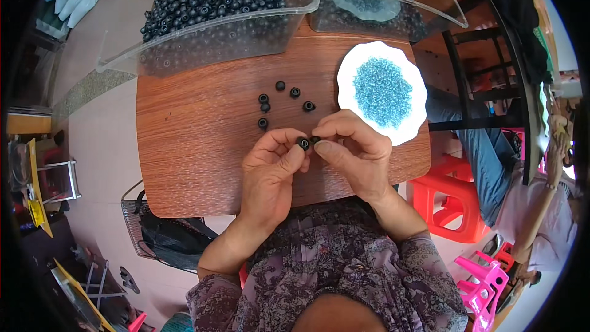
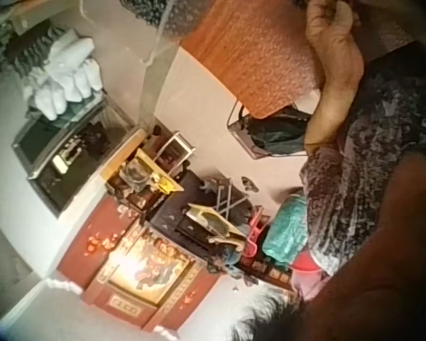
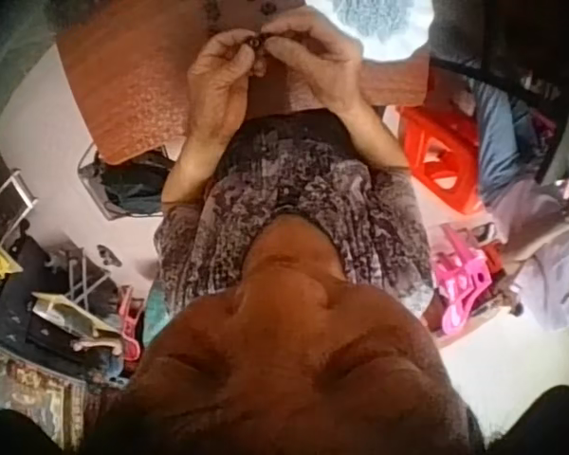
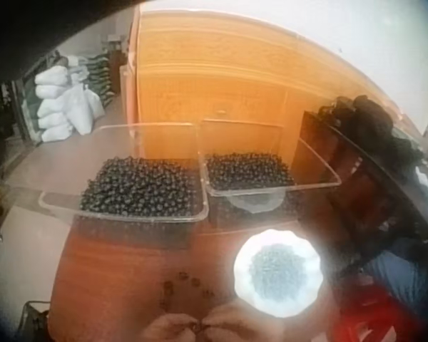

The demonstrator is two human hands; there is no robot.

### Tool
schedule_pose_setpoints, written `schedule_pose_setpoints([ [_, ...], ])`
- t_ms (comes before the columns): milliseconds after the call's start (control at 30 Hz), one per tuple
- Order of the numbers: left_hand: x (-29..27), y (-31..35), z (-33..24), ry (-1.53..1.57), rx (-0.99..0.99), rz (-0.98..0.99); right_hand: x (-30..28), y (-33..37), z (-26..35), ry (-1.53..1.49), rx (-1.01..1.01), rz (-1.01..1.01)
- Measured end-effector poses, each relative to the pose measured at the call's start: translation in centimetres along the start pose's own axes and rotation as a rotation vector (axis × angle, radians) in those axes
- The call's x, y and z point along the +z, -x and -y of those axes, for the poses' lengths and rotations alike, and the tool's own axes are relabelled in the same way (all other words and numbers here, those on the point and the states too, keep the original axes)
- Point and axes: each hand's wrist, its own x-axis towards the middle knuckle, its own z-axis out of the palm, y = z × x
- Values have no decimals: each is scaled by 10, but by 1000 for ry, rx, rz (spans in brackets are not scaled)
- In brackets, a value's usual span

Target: Manually picking up small blue beads and inserting them into black ring-shaped components at a desk.

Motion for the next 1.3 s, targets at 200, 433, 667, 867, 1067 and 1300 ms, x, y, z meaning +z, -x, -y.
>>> schedule_pose_setpoints([
  [200, -1, 1, 3, -48, 35, -20, 0, 2, -5, 20, 37, 6],
  [433, 1, 2, 2, -152, 106, -63, 2, 1, -1, 183, -22, 17],
  [667, -4, 0, -1, -201, 45, -61, -5, -3, -4, 224, -18, 22],
  [867, -4, 0, -2, -211, 27, -59, -4, -3, -6, 168, 26, 14],
  [1067, -4, 1, -1, -226, 51, -59, -2, -1, -9, 146, 17, -17],
  [1300, -4, 1, -1, -204, 22, -58, 1, 3, -14, 71, 28, -53],
])
